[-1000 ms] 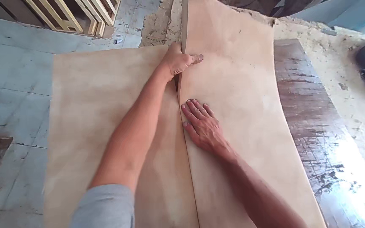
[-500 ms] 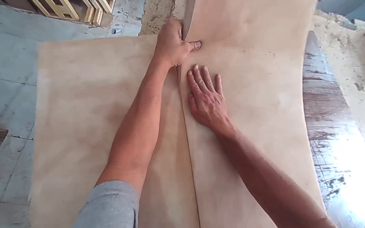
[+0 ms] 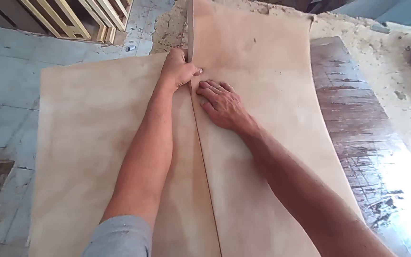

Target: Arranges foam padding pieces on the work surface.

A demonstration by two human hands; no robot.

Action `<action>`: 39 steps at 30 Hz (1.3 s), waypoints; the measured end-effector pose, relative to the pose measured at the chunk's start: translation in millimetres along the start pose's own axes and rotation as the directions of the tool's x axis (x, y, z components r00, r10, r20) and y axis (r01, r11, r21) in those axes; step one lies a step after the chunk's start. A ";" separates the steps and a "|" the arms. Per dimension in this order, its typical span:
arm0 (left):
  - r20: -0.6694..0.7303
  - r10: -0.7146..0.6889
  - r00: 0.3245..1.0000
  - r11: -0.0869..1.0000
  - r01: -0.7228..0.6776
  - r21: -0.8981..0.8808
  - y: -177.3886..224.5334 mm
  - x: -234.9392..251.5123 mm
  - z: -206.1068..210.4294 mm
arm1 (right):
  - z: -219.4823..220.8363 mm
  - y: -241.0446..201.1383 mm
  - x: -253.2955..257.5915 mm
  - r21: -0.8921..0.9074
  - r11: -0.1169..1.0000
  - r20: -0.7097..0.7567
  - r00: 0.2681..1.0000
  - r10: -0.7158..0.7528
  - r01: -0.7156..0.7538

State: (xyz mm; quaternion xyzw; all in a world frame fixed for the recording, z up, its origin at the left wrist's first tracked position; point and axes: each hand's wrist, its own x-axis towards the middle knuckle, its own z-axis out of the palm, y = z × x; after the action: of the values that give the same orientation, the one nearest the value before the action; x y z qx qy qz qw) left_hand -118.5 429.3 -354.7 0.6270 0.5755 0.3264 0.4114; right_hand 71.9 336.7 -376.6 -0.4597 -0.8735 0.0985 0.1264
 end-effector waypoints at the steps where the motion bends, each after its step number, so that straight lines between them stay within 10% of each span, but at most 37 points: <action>1: 0.029 -0.043 0.999 0.999 0.043 0.005 8.8 0.0 -4.3 | -0.9 4.4 4.6 0.012 1.000 -0.024 1.000 -0.014 0.015; 7: 0.167 0.013 0.986 0.996 -0.027 0.082 12.1 41.5 -23.2 | -1.4 21.4 37.6 0.099 0.994 -0.093 0.995 -0.030 0.039; 10: 0.065 0.253 0.965 0.967 -0.251 -0.042 -7.7 54.7 -22.5 | -0.8 18.1 54.0 0.036 0.999 -0.182 0.983 0.037 -0.031; 16: -0.113 0.298 0.948 0.952 -0.304 -0.045 -21.8 58.6 -20.1 | 7.0 14.6 66.4 -0.149 0.987 -0.029 0.998 0.059 -0.063; 22: -0.094 0.150 0.984 0.966 -0.126 0.226 -23.8 55.1 -26.0 | 4.2 24.1 76.5 -0.040 0.999 0.103 0.995 0.002 0.002; 27: -0.141 0.009 0.990 0.999 -0.014 -0.030 -21.8 44.0 -60.1 | 1.5 26.8 80.3 -0.056 0.998 0.137 0.991 -0.006 0.014; 34: -0.050 -0.121 0.991 0.837 0.129 0.531 -31.3 43.7 -64.6 | 0.0 41.4 91.5 0.086 0.994 0.122 0.989 -0.078 0.068; 39: -0.064 -0.060 0.996 0.816 0.086 0.571 -30.6 41.2 -57.2 | -1.5 45.7 129.5 0.209 0.947 -0.204 0.936 0.288 -0.246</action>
State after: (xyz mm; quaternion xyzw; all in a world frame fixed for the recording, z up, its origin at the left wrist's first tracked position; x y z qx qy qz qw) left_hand -177.8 478.1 -358.9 0.6917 0.6794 0.1358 0.2036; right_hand 37.3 469.5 -371.4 -0.5693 -0.7695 0.1391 0.2539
